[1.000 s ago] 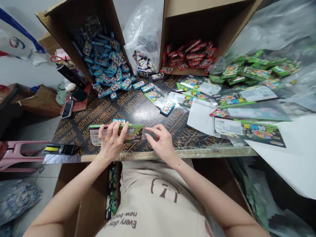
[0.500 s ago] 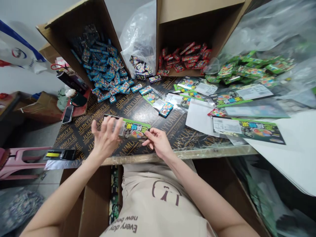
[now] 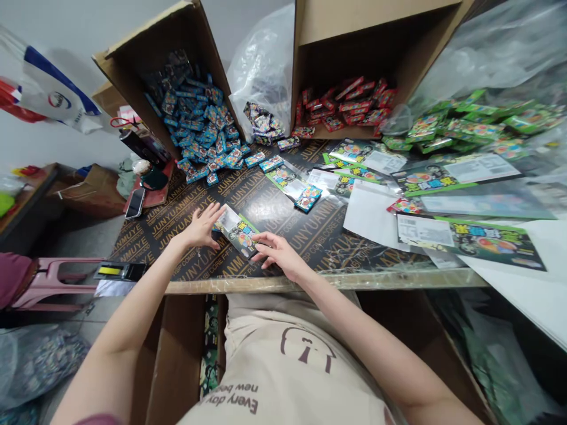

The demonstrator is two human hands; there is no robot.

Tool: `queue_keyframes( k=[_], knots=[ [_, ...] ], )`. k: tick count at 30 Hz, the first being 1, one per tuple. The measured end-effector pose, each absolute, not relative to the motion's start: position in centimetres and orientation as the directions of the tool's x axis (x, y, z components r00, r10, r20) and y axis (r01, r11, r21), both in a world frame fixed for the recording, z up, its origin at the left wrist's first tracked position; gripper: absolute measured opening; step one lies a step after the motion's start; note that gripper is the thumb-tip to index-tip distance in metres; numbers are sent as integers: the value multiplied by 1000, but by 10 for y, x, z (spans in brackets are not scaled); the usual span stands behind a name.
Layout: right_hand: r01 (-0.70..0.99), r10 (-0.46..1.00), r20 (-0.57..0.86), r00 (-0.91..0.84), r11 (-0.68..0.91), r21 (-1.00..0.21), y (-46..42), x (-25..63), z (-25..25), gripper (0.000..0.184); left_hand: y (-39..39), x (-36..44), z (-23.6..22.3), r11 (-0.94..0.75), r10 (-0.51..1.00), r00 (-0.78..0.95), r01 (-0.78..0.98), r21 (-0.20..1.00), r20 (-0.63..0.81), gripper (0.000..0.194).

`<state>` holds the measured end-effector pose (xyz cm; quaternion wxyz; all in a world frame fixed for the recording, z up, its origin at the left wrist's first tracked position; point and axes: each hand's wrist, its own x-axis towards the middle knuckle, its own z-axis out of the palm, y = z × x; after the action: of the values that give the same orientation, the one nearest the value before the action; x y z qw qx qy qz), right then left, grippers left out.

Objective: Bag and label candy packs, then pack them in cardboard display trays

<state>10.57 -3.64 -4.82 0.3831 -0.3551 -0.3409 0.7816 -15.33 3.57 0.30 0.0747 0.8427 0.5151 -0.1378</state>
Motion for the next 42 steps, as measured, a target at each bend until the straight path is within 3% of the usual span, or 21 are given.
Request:
queue_keyframes(
  k=[3, 7, 10, 16, 20, 25, 32, 42],
  knots=[
    [-444, 886, -346, -308, -455, -772, -43, 98, -51, 28, 46, -135, -6, -602, 753, 566, 799, -3, -335, 111],
    [-458, 856, -357, -375, -506, -731, -58, 87, -48, 32, 52, -108, -14, -709, 654, 670, 705, 24, -352, 100],
    [-462, 869, -345, -354, -483, -744, -59, 84, -49, 38, 51, -103, -15, -683, 700, 666, 729, 29, -260, 86],
    [-496, 940, -338, -50, -317, -808, -42, 92, -57, 42, 23, -108, 6, -570, 820, 572, 816, -95, -3, 77],
    [-473, 949, -310, 53, -249, -845, -36, 92, -58, 40, -2, -105, 18, -518, 838, 535, 842, -152, 106, 69],
    [-596, 923, -357, -147, -371, -713, -36, 93, -51, 42, -23, -100, 21, -408, 861, 449, 890, -203, 238, 64],
    [-626, 828, -319, -462, -559, -543, -33, 111, -35, 26, -42, -92, 25, -367, 859, 410, 911, -187, 308, 65],
    [-446, 685, -153, -712, -610, -655, -39, 127, -13, 37, -59, -89, 38, -395, 831, 438, 899, -189, 343, 62]
  ],
)
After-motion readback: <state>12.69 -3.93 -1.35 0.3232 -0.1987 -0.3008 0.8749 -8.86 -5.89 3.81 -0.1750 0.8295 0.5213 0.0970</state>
